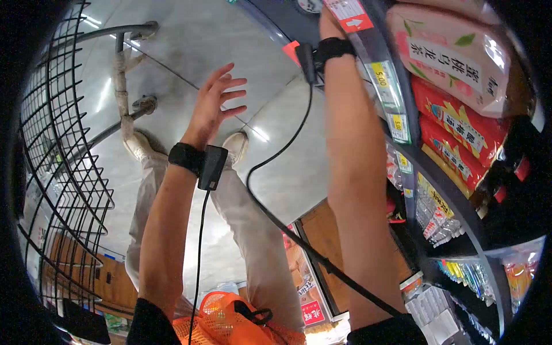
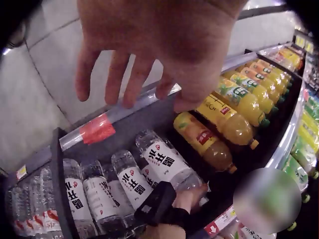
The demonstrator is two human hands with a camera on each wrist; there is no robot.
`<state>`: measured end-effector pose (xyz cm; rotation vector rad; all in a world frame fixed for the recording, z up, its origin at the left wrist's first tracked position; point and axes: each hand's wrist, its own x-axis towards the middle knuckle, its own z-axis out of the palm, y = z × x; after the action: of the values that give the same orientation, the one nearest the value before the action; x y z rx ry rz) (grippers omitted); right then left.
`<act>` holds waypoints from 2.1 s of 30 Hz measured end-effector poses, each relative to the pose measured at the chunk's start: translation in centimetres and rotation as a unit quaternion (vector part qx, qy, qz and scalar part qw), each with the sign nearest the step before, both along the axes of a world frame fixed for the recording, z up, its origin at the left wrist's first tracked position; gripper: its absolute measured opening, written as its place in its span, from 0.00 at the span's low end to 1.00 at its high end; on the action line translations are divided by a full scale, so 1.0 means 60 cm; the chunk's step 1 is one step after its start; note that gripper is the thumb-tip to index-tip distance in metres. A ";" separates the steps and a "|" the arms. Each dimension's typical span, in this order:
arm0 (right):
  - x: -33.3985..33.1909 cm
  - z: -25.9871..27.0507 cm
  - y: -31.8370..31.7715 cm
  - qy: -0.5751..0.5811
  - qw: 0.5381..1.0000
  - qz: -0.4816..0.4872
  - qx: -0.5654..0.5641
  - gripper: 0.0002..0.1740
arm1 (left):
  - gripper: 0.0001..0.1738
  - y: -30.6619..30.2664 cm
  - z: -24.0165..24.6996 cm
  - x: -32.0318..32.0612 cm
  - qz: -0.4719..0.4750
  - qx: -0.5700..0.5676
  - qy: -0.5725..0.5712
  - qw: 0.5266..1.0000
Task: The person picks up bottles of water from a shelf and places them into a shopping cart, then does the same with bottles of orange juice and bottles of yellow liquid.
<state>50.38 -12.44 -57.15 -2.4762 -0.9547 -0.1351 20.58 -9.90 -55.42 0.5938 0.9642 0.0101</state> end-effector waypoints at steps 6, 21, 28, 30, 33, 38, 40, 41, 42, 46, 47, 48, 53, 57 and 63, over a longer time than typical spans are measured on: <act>-0.148 0.055 -0.015 0.009 0.999 0.051 -0.018 0.25 | 0.34 -0.005 0.025 -0.012 0.025 -0.032 0.003 0.999; -0.412 0.371 -0.131 0.117 0.974 0.170 0.092 0.31 | 0.41 -0.009 0.112 -0.040 -0.050 0.579 -0.109 0.807; -0.467 0.705 -0.185 0.178 0.954 0.236 -0.049 0.31 | 0.29 -0.067 0.412 -0.180 -0.145 0.532 -0.203 0.809; -0.489 0.812 -0.183 0.225 0.944 0.230 -0.067 0.30 | 0.31 -0.072 0.503 -0.209 -0.162 0.526 -0.237 0.801; -0.511 0.965 -0.150 0.207 0.935 0.274 -0.082 0.32 | 0.34 -0.037 0.647 -0.241 -0.253 0.404 -0.299 0.827; -0.578 1.150 -0.044 0.192 0.915 0.354 -0.011 0.27 | 0.34 0.107 0.859 -0.326 -0.247 0.477 -0.321 0.780; -0.615 1.181 0.002 0.131 0.914 0.382 0.030 0.25 | 0.31 0.153 0.915 -0.364 -0.213 0.515 -0.277 0.782; -0.638 1.185 0.026 0.103 0.912 0.393 0.050 0.25 | 0.29 0.183 0.953 -0.376 -0.209 0.507 -0.246 0.799; -0.655 1.178 0.051 0.094 0.910 0.397 0.066 0.23 | 0.31 0.197 0.935 -0.402 -0.186 0.510 -0.224 0.810; -0.704 1.115 0.151 0.074 0.900 0.409 0.130 0.21 | 0.39 0.275 0.927 -0.459 -0.132 0.548 -0.173 0.808; -0.715 1.093 0.165 0.075 0.902 0.402 0.137 0.21 | 0.42 0.289 0.899 -0.476 -0.149 0.524 -0.152 0.825; -0.730 1.064 0.171 0.119 0.905 0.388 0.124 0.21 | 0.44 0.302 0.860 -0.487 -0.154 0.454 -0.159 0.863; -0.763 0.936 0.222 0.198 0.906 0.366 0.071 0.20 | 0.48 0.348 0.786 -0.530 -0.237 0.540 -0.065 0.805; -0.802 0.867 0.240 0.182 0.890 0.418 0.023 0.18 | 0.47 0.351 0.772 -0.576 -0.270 0.515 -0.020 0.813; -0.819 0.792 0.252 0.209 0.890 0.406 -0.004 0.20 | 0.44 0.341 0.740 -0.611 -0.247 0.613 -0.006 0.750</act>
<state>1.26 2.70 -9.62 -1.7879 -1.6633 0.6465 -16.08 10.57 -11.01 2.0669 0.6513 0.1885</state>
